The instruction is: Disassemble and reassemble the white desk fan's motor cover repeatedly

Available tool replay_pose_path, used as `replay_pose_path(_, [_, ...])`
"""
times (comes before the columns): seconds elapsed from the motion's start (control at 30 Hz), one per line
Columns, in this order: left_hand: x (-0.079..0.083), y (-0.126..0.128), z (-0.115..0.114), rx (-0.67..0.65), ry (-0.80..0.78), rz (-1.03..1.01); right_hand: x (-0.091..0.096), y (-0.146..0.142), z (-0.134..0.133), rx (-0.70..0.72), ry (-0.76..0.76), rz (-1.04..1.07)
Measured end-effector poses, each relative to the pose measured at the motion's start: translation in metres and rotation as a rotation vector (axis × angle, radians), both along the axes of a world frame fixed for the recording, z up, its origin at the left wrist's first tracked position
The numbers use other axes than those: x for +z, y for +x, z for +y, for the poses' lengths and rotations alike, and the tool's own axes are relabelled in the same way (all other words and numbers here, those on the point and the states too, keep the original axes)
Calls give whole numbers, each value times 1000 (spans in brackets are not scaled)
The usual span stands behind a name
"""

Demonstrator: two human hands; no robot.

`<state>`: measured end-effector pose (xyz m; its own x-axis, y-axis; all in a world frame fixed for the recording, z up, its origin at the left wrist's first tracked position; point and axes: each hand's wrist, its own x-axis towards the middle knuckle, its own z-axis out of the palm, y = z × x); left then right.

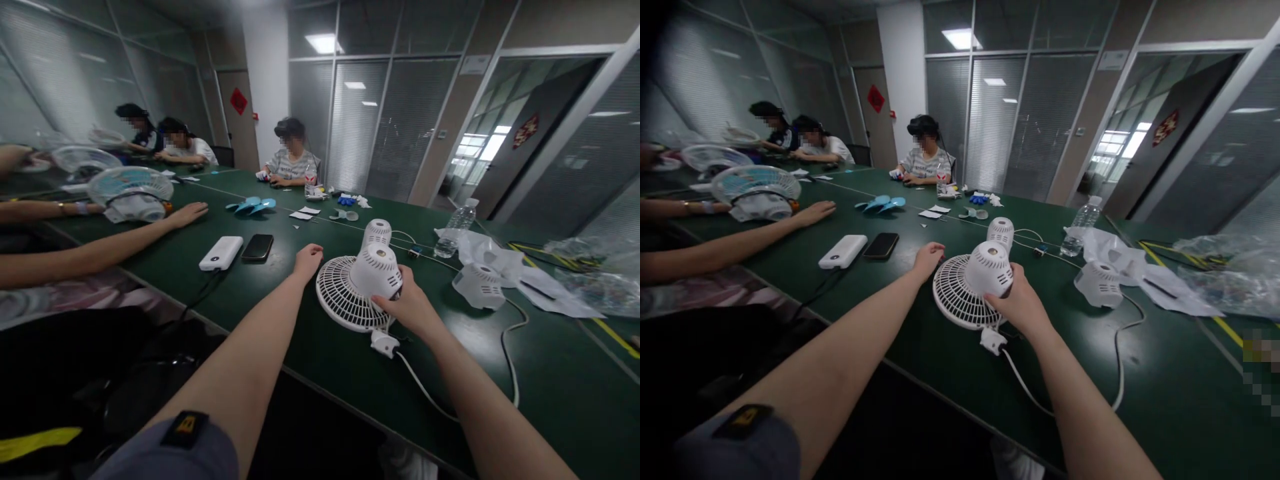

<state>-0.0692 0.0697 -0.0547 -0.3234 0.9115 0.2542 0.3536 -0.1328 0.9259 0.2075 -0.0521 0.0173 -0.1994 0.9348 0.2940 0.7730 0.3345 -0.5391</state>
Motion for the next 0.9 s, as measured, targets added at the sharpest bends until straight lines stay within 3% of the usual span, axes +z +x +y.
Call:
replay_pose_path(0.4, [-4, -1, 5, 33, -81, 157, -6, -1, 7, -23, 23, -68])
replay_pose_path(0.67, [-8, -4, 10, 22, -36, 79, -7, 0, 6, -5, 28, -53])
replay_pose_path(0.9, [1, 1, -12, -89, 58, -33, -5, 2, 4, 10, 19, -5])
